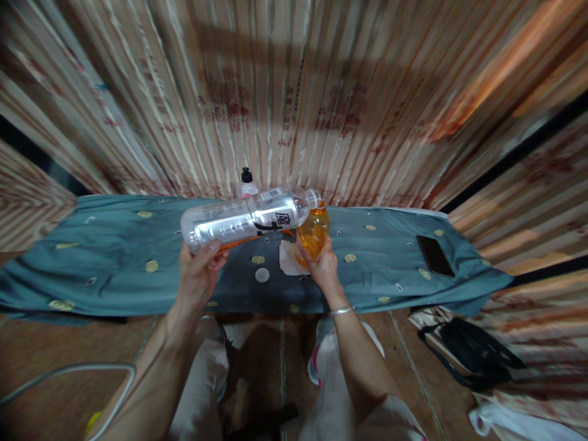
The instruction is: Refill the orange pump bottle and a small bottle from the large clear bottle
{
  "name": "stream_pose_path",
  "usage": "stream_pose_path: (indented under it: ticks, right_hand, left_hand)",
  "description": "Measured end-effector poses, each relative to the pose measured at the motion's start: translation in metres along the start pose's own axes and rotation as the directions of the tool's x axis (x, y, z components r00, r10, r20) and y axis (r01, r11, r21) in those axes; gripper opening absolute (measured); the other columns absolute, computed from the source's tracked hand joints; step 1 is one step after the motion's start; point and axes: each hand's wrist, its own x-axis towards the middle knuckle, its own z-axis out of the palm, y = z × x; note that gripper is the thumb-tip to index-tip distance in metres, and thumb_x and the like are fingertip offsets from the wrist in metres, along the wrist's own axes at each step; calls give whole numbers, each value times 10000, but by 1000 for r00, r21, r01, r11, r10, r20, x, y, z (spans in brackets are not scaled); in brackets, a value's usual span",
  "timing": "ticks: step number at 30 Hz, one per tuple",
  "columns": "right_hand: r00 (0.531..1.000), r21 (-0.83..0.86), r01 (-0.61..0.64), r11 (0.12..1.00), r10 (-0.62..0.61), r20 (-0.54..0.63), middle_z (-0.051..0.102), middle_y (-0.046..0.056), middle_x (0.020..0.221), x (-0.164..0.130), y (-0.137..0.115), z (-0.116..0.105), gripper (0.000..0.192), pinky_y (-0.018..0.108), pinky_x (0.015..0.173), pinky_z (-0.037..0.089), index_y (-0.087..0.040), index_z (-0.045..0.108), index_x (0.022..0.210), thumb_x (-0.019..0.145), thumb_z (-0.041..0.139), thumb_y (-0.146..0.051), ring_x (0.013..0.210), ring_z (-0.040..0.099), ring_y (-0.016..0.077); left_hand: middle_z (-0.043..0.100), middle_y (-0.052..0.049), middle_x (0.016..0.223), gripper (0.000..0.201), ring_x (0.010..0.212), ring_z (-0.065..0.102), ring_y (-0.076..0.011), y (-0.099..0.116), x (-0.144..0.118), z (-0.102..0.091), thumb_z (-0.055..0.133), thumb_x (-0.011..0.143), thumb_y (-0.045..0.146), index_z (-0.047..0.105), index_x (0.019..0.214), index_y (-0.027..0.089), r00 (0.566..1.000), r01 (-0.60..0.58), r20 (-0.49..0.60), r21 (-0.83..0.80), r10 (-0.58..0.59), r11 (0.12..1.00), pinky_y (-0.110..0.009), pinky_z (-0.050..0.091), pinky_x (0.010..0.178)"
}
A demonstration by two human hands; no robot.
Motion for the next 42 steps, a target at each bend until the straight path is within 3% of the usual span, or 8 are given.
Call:
stream_pose_path:
  ticks: [10,21,42]
  right_hand:
    - [1000,-21,-10,1000,11,13,782,258,1152,-1,-2,0,893,531,881,618,-81,540,1392,828,657,-764,1015,787,407]
    - [1000,-40,-12,999,12,10,799,247,1118,0,3,3,970,513,861,624,-97,525,1408,808,610,-855,993,797,403]
    - [1000,-47,-2,999,3,23,789,244,1161,1,-1,-1,958,480,872,615,-112,521,1393,790,652,-844,1035,788,387]
  left_hand:
    - [628,54,698,607,518,499,-76,6,-2,2,962,546,312,636,1053,238,1000,-8,-29,-2,8,1000,-173,344,422]
    - [631,43,734,589,533,508,-77,5,-2,-2,960,569,324,629,1050,246,1000,-16,-20,19,16,1000,-184,350,443]
    - [634,39,763,623,549,515,-84,5,-2,-1,967,555,331,639,1081,268,1000,-14,-13,18,14,1000,-198,348,470]
